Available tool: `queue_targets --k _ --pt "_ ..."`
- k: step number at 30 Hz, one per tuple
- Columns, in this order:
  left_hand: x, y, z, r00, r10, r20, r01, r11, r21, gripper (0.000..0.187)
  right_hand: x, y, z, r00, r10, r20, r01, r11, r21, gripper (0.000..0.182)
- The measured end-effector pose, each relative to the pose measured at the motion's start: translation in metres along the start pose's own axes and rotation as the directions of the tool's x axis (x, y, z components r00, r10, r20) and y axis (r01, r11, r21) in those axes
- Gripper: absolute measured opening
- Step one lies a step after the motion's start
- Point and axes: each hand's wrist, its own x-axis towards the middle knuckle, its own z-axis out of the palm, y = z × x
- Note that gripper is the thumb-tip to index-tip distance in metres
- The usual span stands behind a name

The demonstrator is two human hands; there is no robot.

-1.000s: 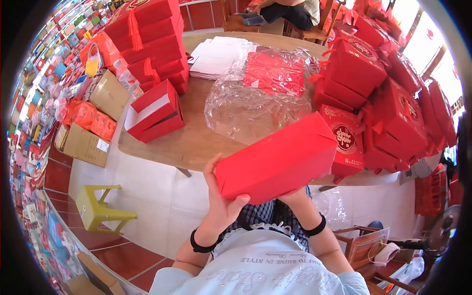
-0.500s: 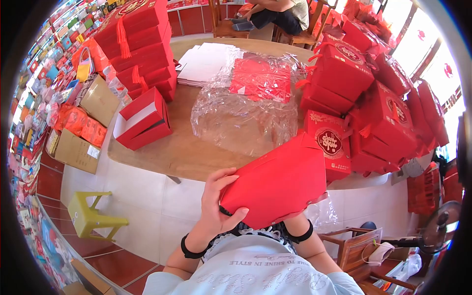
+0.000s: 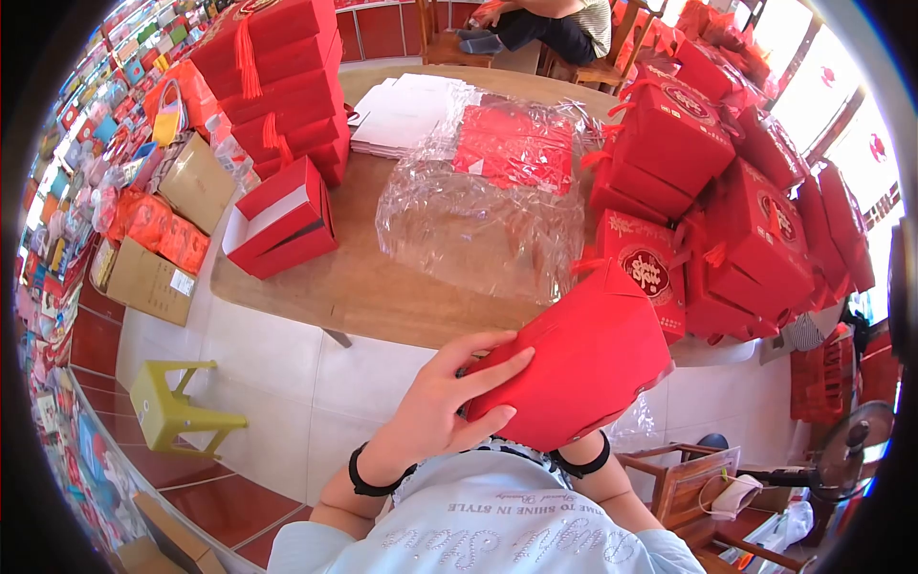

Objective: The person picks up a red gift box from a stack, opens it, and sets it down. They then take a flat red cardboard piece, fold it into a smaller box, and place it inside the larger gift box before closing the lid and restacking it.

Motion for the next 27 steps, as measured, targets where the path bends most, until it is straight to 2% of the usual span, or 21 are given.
queue_targets --k 4,6,7,9,10,12,13,15,19,21,22,24,25,27 --pt "0.005 0.011 0.0 0.998 0.009 0.068 -0.004 0.998 -0.066 0.052 -0.002 -0.002 0.0 1.0 -0.009 0.007 0.009 0.999 -0.043 0.045" --pt "0.007 0.014 0.0 1.0 0.003 0.011 0.0 0.973 -0.231 0.056 -0.004 -0.005 0.0 1.0 -0.013 0.01 0.013 0.998 -0.062 0.045" --pt "0.006 0.013 0.001 1.0 0.003 0.011 0.0 0.973 -0.231 0.056 -0.004 -0.005 -0.001 1.0 -0.016 0.012 0.017 0.998 -0.068 0.045" --pt "0.003 0.01 0.004 0.997 -0.047 -0.068 0.019 0.932 -0.363 0.061 -0.005 -0.006 -0.001 1.0 -0.019 0.018 0.02 0.996 -0.087 0.045" --pt "0.003 0.008 0.005 0.997 -0.047 -0.066 0.02 0.931 -0.364 0.061 -0.005 -0.007 -0.002 1.0 -0.02 0.018 0.022 0.995 -0.093 0.045" --pt "0.001 0.004 0.004 0.996 0.059 0.068 -0.034 0.945 -0.326 0.061 -0.005 -0.008 -0.002 0.999 -0.023 0.026 0.025 0.994 -0.105 0.046" --pt "0.001 0.003 0.004 0.996 0.059 0.069 -0.033 0.944 -0.327 0.061 -0.005 -0.008 -0.003 0.999 -0.023 0.029 0.026 0.994 -0.111 0.046" --pt "0.001 0.002 0.004 0.988 0.109 0.109 -0.084 0.973 -0.215 0.061 -0.005 -0.008 -0.003 0.999 -0.025 0.036 0.029 0.991 -0.129 0.046" --pt "0.004 0.005 0.003 0.993 0.087 0.078 -0.055 0.938 -0.343 0.069 -0.005 -0.011 -0.003 0.998 -0.033 0.052 0.041 0.985 -0.168 0.047" --pt "0.012 0.013 -0.005 0.994 -0.049 0.101 0.082 0.929 -0.361 0.078 -0.003 -0.011 -0.002 0.997 -0.038 0.065 0.05 0.979 -0.195 0.047" --pt "0.014 0.012 -0.007 0.994 -0.048 0.101 0.081 0.93 -0.358 0.078 -0.002 -0.012 -0.002 0.996 -0.043 0.074 0.058 0.975 -0.216 0.047" --pt "0.016 0.006 -0.008 0.971 -0.187 0.152 0.227 0.919 -0.322 0.079 0.002 -0.011 -0.001 0.994 -0.056 0.099 0.08 0.962 -0.26 0.047" --pt "0.017 0.002 -0.007 0.971 -0.185 0.15 0.225 0.922 -0.315 0.079 0.005 -0.011 -0.001 0.991 -0.062 0.119 0.095 0.95 -0.298 0.047" --pt "0.018 -0.011 -0.003 0.911 -0.398 0.105 0.38 0.717 -0.584 0.071 0.012 -0.009 -0.001 0.984 -0.076 0.163 0.132 0.918 -0.374 0.048"
